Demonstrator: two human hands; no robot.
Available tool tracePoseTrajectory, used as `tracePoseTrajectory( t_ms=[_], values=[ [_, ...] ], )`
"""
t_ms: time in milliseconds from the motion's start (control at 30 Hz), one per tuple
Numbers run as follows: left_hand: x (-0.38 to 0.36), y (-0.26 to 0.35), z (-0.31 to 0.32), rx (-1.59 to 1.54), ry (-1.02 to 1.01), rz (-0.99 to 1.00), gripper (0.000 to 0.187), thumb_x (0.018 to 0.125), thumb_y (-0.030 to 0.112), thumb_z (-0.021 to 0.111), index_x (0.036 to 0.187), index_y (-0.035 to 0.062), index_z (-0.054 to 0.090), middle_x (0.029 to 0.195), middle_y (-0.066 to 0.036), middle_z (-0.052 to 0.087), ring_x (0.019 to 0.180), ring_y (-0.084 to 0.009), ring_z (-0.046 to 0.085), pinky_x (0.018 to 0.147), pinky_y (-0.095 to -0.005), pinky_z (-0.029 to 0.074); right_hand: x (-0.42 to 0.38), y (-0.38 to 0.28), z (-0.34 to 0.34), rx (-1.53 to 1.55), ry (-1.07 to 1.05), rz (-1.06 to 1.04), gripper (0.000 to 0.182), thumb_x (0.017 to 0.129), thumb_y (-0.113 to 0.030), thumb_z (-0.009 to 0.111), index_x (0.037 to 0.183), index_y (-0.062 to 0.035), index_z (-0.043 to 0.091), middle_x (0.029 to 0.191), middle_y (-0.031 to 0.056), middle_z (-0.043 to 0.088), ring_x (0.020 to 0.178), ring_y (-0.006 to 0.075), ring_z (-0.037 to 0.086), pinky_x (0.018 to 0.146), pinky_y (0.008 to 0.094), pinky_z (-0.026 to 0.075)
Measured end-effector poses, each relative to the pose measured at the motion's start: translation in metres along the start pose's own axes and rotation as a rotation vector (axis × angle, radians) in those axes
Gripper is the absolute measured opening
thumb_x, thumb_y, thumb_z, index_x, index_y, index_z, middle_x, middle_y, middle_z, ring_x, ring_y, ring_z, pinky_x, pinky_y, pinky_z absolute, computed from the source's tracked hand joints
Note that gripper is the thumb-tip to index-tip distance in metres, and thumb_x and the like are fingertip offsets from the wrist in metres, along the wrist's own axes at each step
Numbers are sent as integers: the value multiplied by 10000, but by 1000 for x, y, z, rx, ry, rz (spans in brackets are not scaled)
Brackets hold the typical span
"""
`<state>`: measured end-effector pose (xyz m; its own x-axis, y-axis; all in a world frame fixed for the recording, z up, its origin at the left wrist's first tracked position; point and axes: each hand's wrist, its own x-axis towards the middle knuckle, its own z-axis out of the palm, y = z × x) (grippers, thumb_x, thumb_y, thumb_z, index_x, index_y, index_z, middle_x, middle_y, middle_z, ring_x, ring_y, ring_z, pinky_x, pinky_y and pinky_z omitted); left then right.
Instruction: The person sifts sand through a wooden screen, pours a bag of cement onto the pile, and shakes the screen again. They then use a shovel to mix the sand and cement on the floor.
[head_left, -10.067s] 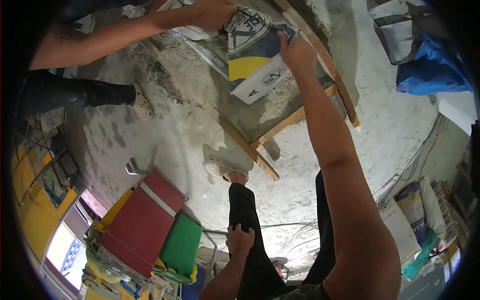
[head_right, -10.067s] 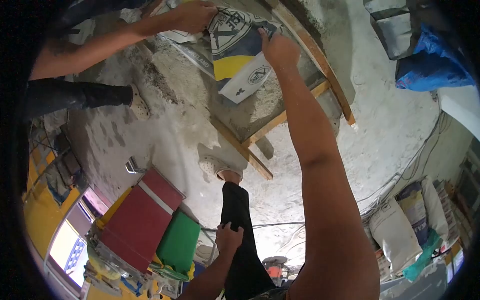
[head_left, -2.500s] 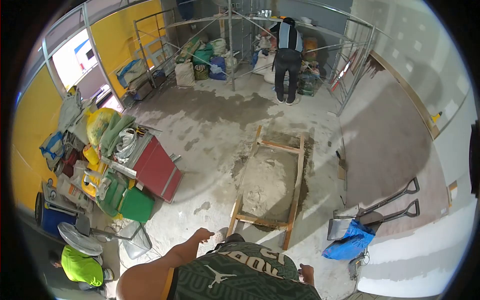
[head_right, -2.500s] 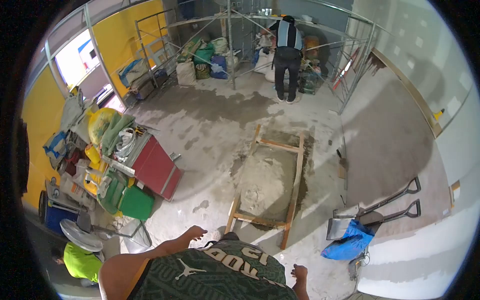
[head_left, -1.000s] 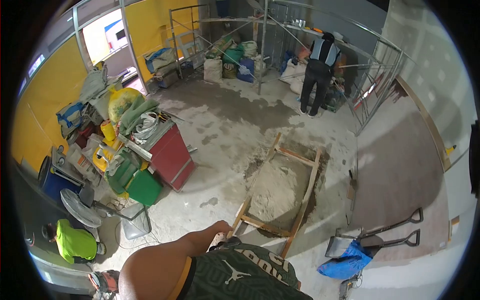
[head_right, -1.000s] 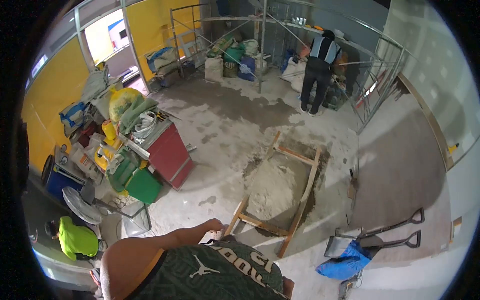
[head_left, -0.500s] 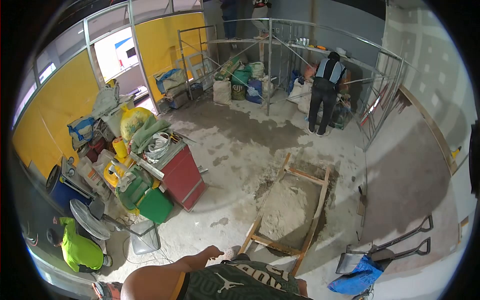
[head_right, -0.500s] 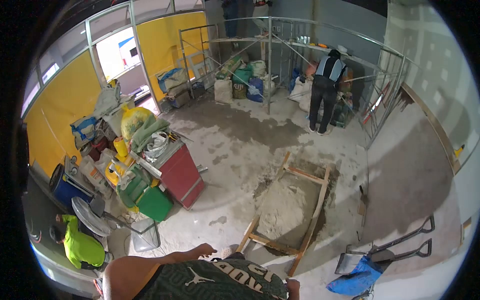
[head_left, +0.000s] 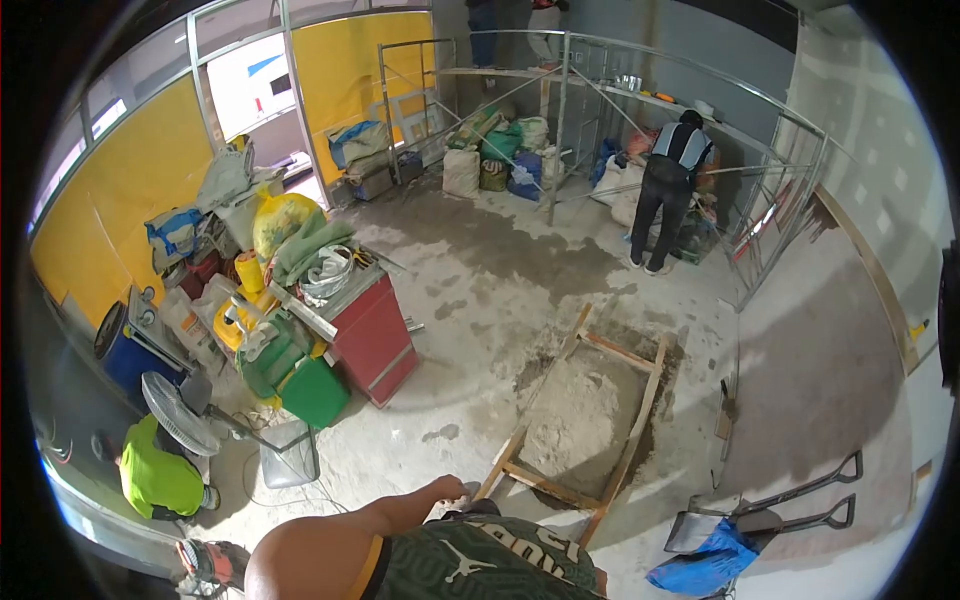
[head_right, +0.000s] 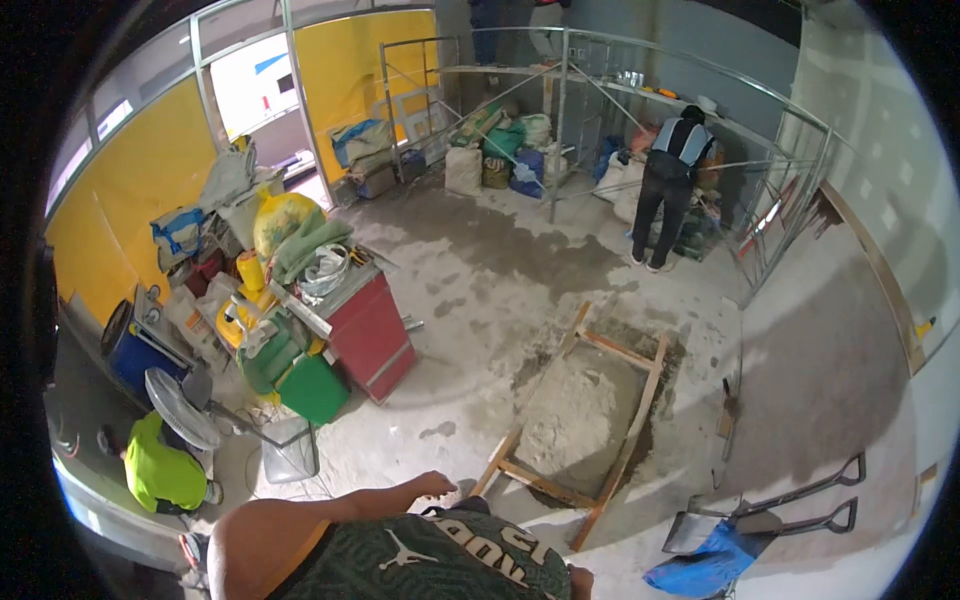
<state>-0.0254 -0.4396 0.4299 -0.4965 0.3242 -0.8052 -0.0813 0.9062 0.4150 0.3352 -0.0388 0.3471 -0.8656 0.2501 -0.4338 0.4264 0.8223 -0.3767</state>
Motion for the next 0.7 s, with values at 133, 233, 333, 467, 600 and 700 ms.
tracePoseTrajectory(
  t_ms=[133,233,333,467,600,700],
  values=[
    [0,5,1,169,61,96,515,828,509,542,927,40,730,843,-156,716,807,-282,709,646,-400,601,19,55,88,-135,10,-29,307,870,-413,519,792,-143,639,692,108,659,659,335,650,556,485,485],
    [2,6,0,150,55,80,540,826,551,571,977,58,730,858,-143,713,767,-259,696,626,-386,589,16,76,123,-226,64,-96,278,877,-396,502,804,-158,628,680,105,659,640,340,654,534,490,488],
    [12,6,3,128,25,30,542,830,568,597,1052,90,723,863,-117,712,717,-224,683,616,-377,574,2,72,106,-183,37,-62,277,877,-392,504,806,-155,628,689,108,661,652,346,656,542,493,490],
    [5,9,4,68,20,0,572,814,578,612,1102,93,707,921,-108,715,746,-221,684,625,-379,569,-20,34,49,-115,-4,-42,271,876,-386,504,816,-153,630,706,114,665,672,352,659,555,497,492],
    [28,-13,14,86,-10,49,590,817,583,607,1122,85,696,978,-102,712,774,-220,684,639,-377,567,-34,2,13,-94,-4,-60,264,874,-376,505,831,-149,634,731,125,671,701,359,664,574,502,496],
    [-3,-1,15,16,49,62,534,830,530,585,922,24,728,829,-142,716,696,-258,690,603,-380,561,-5,26,44,-172,-53,-12,250,861,-349,513,867,-136,645,787,152,680,772,365,671,626,510,501]
  ],
)
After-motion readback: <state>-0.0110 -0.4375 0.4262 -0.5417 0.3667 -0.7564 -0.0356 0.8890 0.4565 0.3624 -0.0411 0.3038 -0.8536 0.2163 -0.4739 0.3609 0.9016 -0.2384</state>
